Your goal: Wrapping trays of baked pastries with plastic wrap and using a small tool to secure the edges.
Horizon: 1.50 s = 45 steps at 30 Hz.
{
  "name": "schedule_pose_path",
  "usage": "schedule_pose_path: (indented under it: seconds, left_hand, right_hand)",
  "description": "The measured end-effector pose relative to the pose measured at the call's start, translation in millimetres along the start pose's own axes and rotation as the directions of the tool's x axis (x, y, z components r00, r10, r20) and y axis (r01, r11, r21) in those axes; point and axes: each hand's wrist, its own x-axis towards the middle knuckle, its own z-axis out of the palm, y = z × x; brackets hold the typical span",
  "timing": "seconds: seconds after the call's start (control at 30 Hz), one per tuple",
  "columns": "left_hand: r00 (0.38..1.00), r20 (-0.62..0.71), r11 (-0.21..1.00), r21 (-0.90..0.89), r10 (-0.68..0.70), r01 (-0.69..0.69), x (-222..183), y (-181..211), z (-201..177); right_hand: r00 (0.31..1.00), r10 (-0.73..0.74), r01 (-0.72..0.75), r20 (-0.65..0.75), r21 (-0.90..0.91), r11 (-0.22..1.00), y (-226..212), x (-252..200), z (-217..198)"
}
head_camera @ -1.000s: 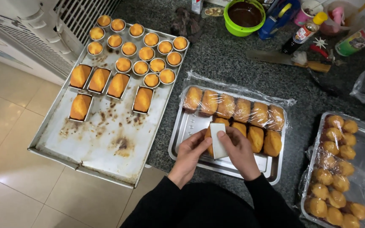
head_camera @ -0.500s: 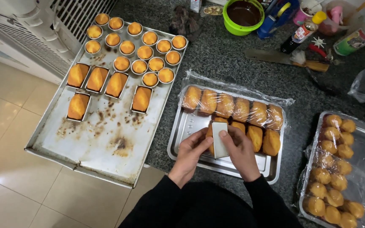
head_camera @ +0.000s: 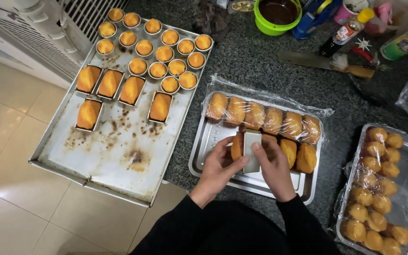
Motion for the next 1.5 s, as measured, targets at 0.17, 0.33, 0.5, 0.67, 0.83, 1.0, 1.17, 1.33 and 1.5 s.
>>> schedule_pose_path:
  seconds: [0.17, 0.33, 0.5, 0.67, 0.83, 1.0, 1.17, 1.33, 1.5]
  left_hand:
    - [0.997, -0.044, 0.998, 0.007, 0.056, -0.056, 2, 5, -11]
    - [0.992, -0.128, 0.892, 0.448, -0.006, 0.064, 24, 5, -30]
    - [0.978, -0.131, 0.43, 0.901, 0.161, 0.049, 50, -17, -20]
    - [0.973, -0.112, 0.427, 0.904, 0.203, 0.015, 53, -35, -23]
    - [0.999, 0.014, 0.634, 0.773, 0.05, -0.042, 28, -26, -53]
    - [0.989, 0.089, 0.562, 0.816, 0.115, -0.138, 42, -42, -58]
    - [0.979, 0.106, 0.549, 0.815, 0.173, -0.185, 51, -50, -54]
    - [0.974, 0.108, 0.542, 0.816, 0.2, -0.202, 56, -51, -50]
    - [0.973, 0.103, 0.531, 0.823, 0.208, -0.201, 62, -54, -47]
  right_hand:
    - [0.999, -0.018, 0.016, -0.052, -0.037, 0.999, 0, 2, -14]
    - [0.965, 0.156, -0.149, -0.211, 0.052, 0.988, 15, 5, -34]
    - [0.932, 0.188, -0.117, -0.309, 0.233, 0.965, 23, 10, -49]
    - [0.93, 0.233, -0.156, -0.284, 0.269, 0.951, 27, 12, -50]
    - [0.934, 0.262, -0.19, -0.244, 0.283, 0.94, 16, 10, -51]
    - [0.931, 0.311, -0.237, -0.192, 0.331, 0.913, 6, 5, -40]
    - [0.94, 0.286, -0.213, -0.186, 0.334, 0.918, 16, 6, -47]
    - [0.937, 0.296, -0.217, -0.187, 0.352, 0.91, 13, 4, -45]
    - [0.94, 0.308, -0.243, -0.144, 0.346, 0.906, 18, 5, -43]
